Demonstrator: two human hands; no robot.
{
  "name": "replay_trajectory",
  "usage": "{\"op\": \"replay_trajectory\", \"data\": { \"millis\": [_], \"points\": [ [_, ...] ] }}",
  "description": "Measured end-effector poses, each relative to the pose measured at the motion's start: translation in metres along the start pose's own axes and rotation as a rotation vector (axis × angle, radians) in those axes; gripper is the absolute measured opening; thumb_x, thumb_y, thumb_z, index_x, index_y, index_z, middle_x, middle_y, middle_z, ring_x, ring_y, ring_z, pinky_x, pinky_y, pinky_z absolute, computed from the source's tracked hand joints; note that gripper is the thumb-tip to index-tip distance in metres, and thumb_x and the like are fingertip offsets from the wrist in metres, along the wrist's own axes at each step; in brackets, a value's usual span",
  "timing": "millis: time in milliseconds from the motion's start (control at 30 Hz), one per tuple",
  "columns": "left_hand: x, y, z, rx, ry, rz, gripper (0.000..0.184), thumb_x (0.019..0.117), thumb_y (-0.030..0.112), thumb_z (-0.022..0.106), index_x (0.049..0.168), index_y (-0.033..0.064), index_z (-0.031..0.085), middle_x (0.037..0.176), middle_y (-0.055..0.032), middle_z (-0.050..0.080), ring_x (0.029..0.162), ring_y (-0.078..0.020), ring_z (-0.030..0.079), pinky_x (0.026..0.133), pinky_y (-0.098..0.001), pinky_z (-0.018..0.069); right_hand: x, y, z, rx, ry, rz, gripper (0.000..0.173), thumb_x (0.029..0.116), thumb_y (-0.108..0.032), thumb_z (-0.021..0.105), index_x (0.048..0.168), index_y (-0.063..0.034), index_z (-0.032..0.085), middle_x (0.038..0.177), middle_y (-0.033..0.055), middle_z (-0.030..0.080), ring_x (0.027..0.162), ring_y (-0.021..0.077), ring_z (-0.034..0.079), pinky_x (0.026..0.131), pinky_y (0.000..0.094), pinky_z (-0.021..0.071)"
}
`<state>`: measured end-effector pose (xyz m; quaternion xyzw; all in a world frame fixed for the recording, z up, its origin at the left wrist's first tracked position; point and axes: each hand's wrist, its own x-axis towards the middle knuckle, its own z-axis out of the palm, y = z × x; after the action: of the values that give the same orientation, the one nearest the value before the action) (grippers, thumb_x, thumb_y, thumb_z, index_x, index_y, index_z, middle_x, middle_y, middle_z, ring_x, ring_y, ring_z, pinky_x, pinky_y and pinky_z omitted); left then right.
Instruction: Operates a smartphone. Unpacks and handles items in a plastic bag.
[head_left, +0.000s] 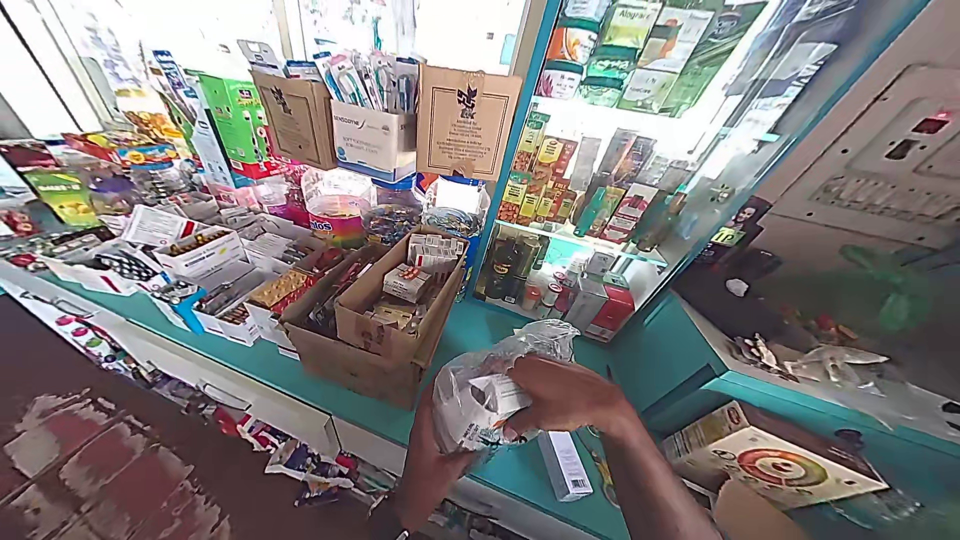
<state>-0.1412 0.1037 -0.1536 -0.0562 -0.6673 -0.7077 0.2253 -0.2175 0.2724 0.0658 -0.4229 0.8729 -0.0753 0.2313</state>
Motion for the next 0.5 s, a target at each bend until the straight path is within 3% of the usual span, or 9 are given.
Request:
{"op": "replay_trajectory", "data": {
  "millis": [100, 167, 200, 233, 300, 333, 400, 500],
  "points": [
    [0.0, 0.002, 0.001, 0.015, 0.005, 0.017, 0.112, 0.0681, 0.03, 0.092, 0.154, -0.0037, 0.029, 0.15, -0.0188, 0.047, 0.134, -0.0141, 0.052, 0.111, -0.0303, 0.0459, -0.009, 0.02, -0.001, 0.113, 0.152, -0.125, 0.052, 0.0794, -0.034, 0.085, 0.116, -0.0002, 0.068, 0.099, 0.0112, 0.072, 0.095, 0.0199, 0.068, 0.089, 0.0435, 0.0532],
    [-0.002, 0.002, 0.004, 0.037, 0.053, 0.136, 0.116, 0.0717, 0.037, 0.09, 0.157, -0.0014, 0.021, 0.158, -0.0211, 0.037, 0.142, -0.0171, 0.045, 0.115, -0.0333, 0.0423, -0.01, 0.035, 0.002, 0.211, 0.221, -0.186, 0.063, 0.0761, -0.035, 0.086, 0.127, -0.0044, 0.066, 0.111, 0.0063, 0.073, 0.104, 0.0105, 0.067, 0.096, 0.0344, 0.053],
    [-0.003, 0.002, 0.005, 0.086, 0.088, 0.236, 0.116, 0.0747, 0.041, 0.088, 0.159, 0.0051, 0.017, 0.162, -0.0211, 0.031, 0.146, -0.0207, 0.039, 0.117, -0.0368, 0.039, -0.009, 0.038, 0.003, 0.256, 0.228, -0.204, 0.072, 0.0778, -0.033, 0.086, 0.139, -0.0069, 0.06, 0.124, 0.0066, 0.07, 0.114, 0.0095, 0.064, 0.103, 0.0329, 0.0494],
    [-0.002, 0.007, 0.006, 0.14, 0.108, 0.336, 0.112, 0.0767, 0.044, 0.087, 0.16, 0.0181, 0.017, 0.165, -0.016, 0.026, 0.15, -0.0224, 0.034, 0.12, -0.04, 0.0358, -0.008, 0.04, 0.004, 0.28, 0.225, -0.22, 0.077, 0.0804, -0.032, 0.084, 0.148, -0.0101, 0.053, 0.135, 0.0064, 0.066, 0.123, 0.0091, 0.06, 0.109, 0.032, 0.0459],
    [0.007, 0.025, 0.003, 0.279, 0.083, 0.506, 0.089, 0.0823, 0.051, 0.08, 0.154, 0.0387, 0.03, 0.168, -0.006, 0.023, 0.153, -0.0246, 0.027, 0.122, -0.0473, 0.0321, -0.004, 0.042, 0.008, 0.288, 0.26, -0.211, 0.078, 0.0824, -0.034, 0.083, 0.149, -0.0095, 0.052, 0.139, 0.0083, 0.063, 0.127, 0.0112, 0.058, 0.112, 0.0334, 0.0432],
    [0.011, 0.035, 0.003, 0.36, 0.058, 0.555, 0.074, 0.0867, 0.056, 0.074, 0.15, 0.0422, 0.038, 0.167, -0.0046, 0.024, 0.153, -0.0253, 0.025, 0.122, -0.0494, 0.032, -0.003, 0.043, 0.011, 0.282, 0.277, -0.202, 0.075, 0.0829, -0.035, 0.082, 0.147, -0.0078, 0.054, 0.137, 0.0093, 0.064, 0.126, 0.0124, 0.059, 0.112, 0.0342, 0.0435],
    [0.021, 0.053, 0.004, 0.452, 0.018, 0.565, 0.055, 0.0934, 0.059, 0.062, 0.142, 0.0354, 0.053, 0.163, -0.0117, 0.032, 0.152, -0.0301, 0.027, 0.12, -0.0544, 0.0311, 0.0, 0.039, 0.012, 0.262, 0.29, -0.197, 0.071, 0.0846, -0.035, 0.081, 0.144, -0.0064, 0.056, 0.136, 0.0095, 0.065, 0.127, 0.0133, 0.058, 0.112, 0.0357, 0.0426],
    [0.034, 0.065, 0.008, 0.486, 0.02, 0.488, 0.059, 0.095, 0.056, 0.061, 0.139, 0.017, 0.059, 0.157, -0.0231, 0.039, 0.147, -0.0363, 0.036, 0.115, -0.0558, 0.0366, 0.004, 0.036, 0.014, 0.241, 0.344, -0.241, 0.057, 0.0825, -0.027, 0.081, 0.13, -0.0019, 0.062, 0.117, 0.0105, 0.069, 0.108, 0.0121, 0.064, 0.098, 0.0323, 0.0508]
  ]
}}
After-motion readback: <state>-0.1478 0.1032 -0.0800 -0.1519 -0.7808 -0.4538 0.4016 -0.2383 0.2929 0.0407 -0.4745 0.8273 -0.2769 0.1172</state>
